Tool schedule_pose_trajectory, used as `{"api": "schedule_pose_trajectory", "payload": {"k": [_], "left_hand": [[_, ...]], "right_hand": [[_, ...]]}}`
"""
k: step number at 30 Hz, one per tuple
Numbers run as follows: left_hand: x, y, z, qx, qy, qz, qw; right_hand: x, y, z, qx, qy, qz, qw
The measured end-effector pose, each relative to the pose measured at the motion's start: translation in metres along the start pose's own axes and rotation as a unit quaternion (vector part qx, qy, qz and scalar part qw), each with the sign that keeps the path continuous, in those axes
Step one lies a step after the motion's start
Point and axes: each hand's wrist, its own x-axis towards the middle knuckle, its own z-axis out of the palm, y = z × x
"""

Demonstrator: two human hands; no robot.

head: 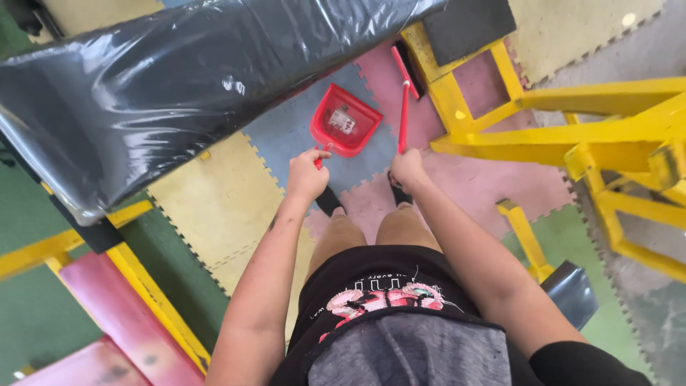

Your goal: Sweeping the floor using a small hand broom and a dustpan in a gym.

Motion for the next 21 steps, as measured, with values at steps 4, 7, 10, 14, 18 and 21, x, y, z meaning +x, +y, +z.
{"api": "schedule_pose_trajectory", "payload": {"k": [4,7,10,14,18,21], "left_hand": [[0.014,-0.005,-0.028,0.016,-0.052,-0.011,0.998],[0.025,-0.019,-0.040,0.051,-0.050,0.060,0.996],[0.025,-0.022,-0.057,0.090,-0.075,0.038,0.992],[0.023,-0.041,-0.066,0.072,-0.092,0.007,0.993],[0.027,-0.045,-0.070,0.039,-0.098,-0.001,0.994],[0.031,-0.029,-0.074,0.054,-0.104,-0.021,0.993]], "right_hand": [[0.046,-0.003,0.066,-0.071,0.098,-0.150,0.981],[0.060,-0.057,0.114,-0.029,0.066,-0.041,0.997],[0.140,-0.045,0.159,-0.407,0.047,-0.193,0.892],[0.112,-0.061,0.162,-0.467,0.035,-0.191,0.863],[0.078,0.008,0.134,-0.601,0.005,-0.293,0.743],[0.065,0.079,0.093,-0.461,0.031,-0.183,0.868]]}}
